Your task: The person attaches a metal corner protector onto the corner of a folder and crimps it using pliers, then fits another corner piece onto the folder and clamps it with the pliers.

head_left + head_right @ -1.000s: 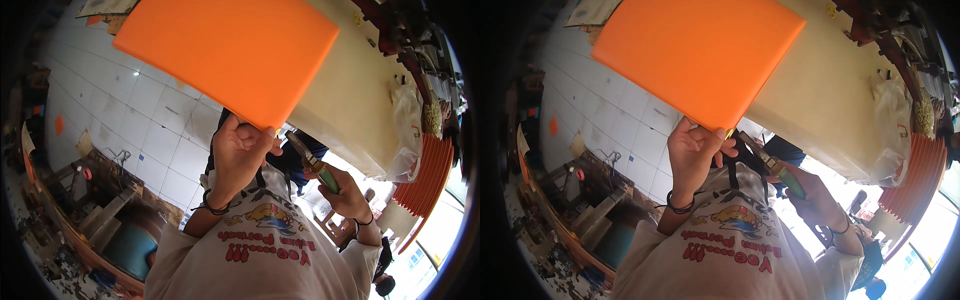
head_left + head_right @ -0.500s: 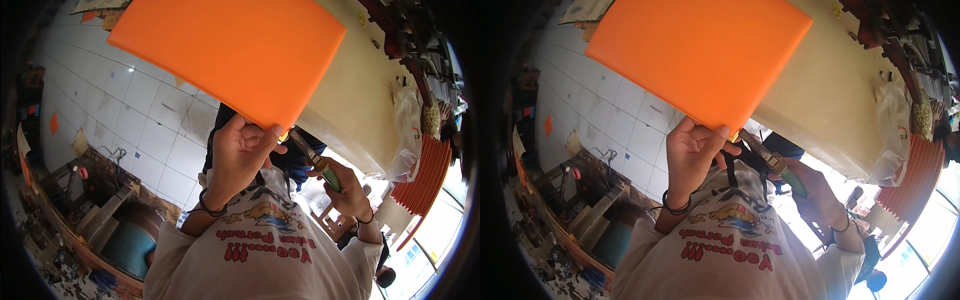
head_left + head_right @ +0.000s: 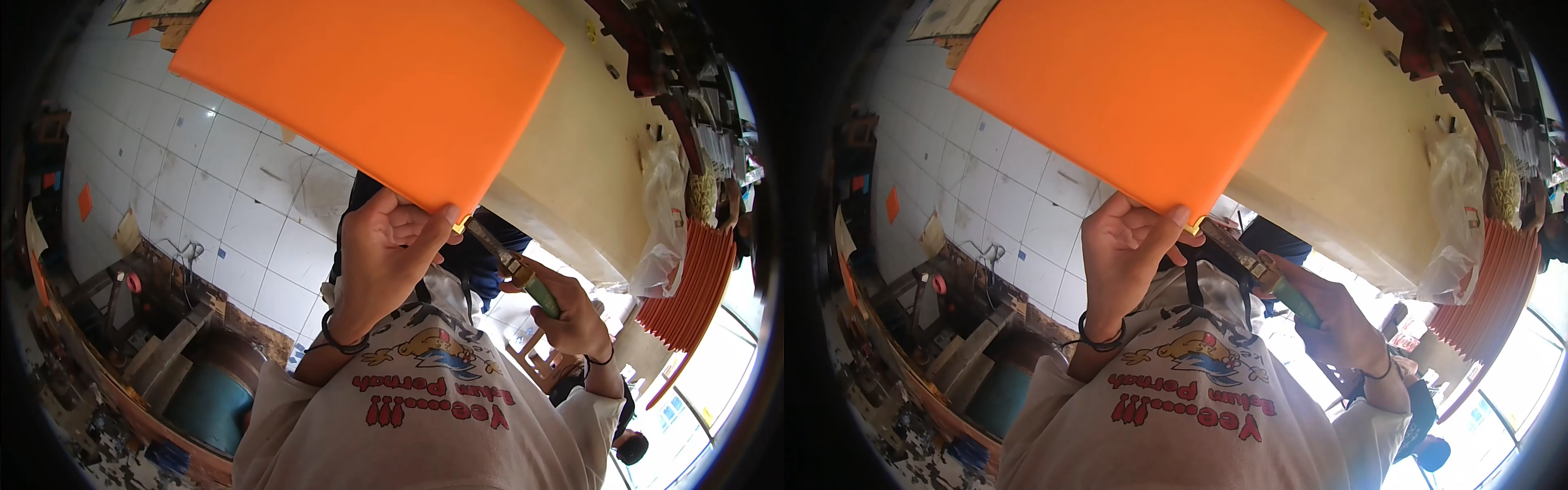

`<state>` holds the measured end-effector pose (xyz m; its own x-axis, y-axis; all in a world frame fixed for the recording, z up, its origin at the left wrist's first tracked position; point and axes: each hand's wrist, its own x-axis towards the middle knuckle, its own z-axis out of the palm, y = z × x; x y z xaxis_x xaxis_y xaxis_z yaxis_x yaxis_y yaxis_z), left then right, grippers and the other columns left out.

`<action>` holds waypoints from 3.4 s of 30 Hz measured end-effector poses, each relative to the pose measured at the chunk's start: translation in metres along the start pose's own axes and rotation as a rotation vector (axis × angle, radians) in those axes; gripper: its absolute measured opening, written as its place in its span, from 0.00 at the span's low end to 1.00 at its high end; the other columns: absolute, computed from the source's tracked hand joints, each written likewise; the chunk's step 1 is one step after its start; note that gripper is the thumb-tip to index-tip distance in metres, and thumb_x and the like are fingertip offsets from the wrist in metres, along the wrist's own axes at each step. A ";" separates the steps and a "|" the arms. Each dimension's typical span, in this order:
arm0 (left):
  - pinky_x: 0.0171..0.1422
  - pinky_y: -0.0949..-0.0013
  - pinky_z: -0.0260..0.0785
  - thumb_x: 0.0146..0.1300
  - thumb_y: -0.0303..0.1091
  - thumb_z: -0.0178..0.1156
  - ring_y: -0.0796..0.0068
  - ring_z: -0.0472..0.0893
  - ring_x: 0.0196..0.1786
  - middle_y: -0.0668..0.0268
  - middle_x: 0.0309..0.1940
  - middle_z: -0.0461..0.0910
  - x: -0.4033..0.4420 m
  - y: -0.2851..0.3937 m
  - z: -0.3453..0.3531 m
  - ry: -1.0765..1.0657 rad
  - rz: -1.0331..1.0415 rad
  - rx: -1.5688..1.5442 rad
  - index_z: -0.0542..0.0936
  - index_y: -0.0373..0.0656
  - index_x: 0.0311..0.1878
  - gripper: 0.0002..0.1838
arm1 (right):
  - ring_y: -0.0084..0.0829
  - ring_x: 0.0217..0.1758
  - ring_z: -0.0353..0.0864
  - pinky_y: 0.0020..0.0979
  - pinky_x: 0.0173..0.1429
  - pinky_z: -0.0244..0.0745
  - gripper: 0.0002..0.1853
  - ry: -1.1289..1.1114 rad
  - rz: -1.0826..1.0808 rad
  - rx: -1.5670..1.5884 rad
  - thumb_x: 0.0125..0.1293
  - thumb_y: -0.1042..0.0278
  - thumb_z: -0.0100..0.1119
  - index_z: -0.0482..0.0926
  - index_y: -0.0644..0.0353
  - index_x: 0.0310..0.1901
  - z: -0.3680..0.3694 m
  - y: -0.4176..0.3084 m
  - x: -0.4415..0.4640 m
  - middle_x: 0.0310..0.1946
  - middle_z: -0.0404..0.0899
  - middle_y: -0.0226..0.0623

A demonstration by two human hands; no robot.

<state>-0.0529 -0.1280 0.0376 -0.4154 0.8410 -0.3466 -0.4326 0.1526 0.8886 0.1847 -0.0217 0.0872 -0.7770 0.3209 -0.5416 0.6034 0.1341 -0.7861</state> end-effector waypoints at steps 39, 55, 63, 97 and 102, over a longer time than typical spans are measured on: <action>0.46 0.73 0.81 0.66 0.29 0.64 0.74 0.87 0.39 0.57 0.33 0.86 0.005 0.002 -0.009 -0.086 -0.033 -0.022 0.79 0.30 0.44 0.11 | 0.37 0.45 0.83 0.31 0.53 0.75 0.35 -0.047 -0.087 0.013 0.44 0.91 0.42 0.73 0.67 0.60 -0.012 -0.006 0.016 0.41 0.82 0.42; 0.46 0.73 0.81 0.68 0.30 0.63 0.73 0.87 0.38 0.57 0.33 0.86 0.008 0.000 -0.013 -0.113 -0.010 0.016 0.78 0.30 0.44 0.11 | 0.43 0.36 0.80 0.36 0.42 0.74 0.31 -0.054 -0.002 -0.176 0.46 0.90 0.43 0.75 0.65 0.55 -0.016 -0.009 0.020 0.34 0.79 0.46; 0.44 0.72 0.83 0.67 0.26 0.62 0.71 0.87 0.38 0.56 0.36 0.86 0.009 0.002 -0.013 -0.136 -0.023 -0.004 0.78 0.30 0.47 0.10 | 0.37 0.54 0.81 0.33 0.59 0.72 0.35 -0.139 -0.091 0.049 0.49 0.91 0.47 0.70 0.64 0.64 -0.023 -0.008 0.023 0.50 0.81 0.42; 0.48 0.72 0.82 0.68 0.27 0.62 0.72 0.87 0.40 0.57 0.37 0.86 0.010 -0.001 -0.015 -0.145 -0.038 -0.039 0.78 0.29 0.46 0.10 | 0.37 0.39 0.81 0.32 0.44 0.74 0.28 -0.132 -0.046 -0.089 0.47 0.89 0.46 0.76 0.60 0.53 -0.031 -0.004 0.032 0.35 0.80 0.39; 0.45 0.70 0.83 0.71 0.31 0.59 0.69 0.88 0.39 0.55 0.36 0.86 0.013 0.003 -0.018 -0.185 -0.041 -0.009 0.78 0.28 0.48 0.13 | 0.35 0.56 0.80 0.30 0.59 0.71 0.41 -0.183 0.012 -0.052 0.47 0.91 0.45 0.68 0.57 0.68 -0.038 -0.021 0.024 0.48 0.84 0.38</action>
<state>-0.0741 -0.1261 0.0303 -0.2435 0.9154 -0.3205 -0.4537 0.1845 0.8718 0.1600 0.0183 0.1021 -0.7865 0.1479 -0.5996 0.6175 0.1809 -0.7655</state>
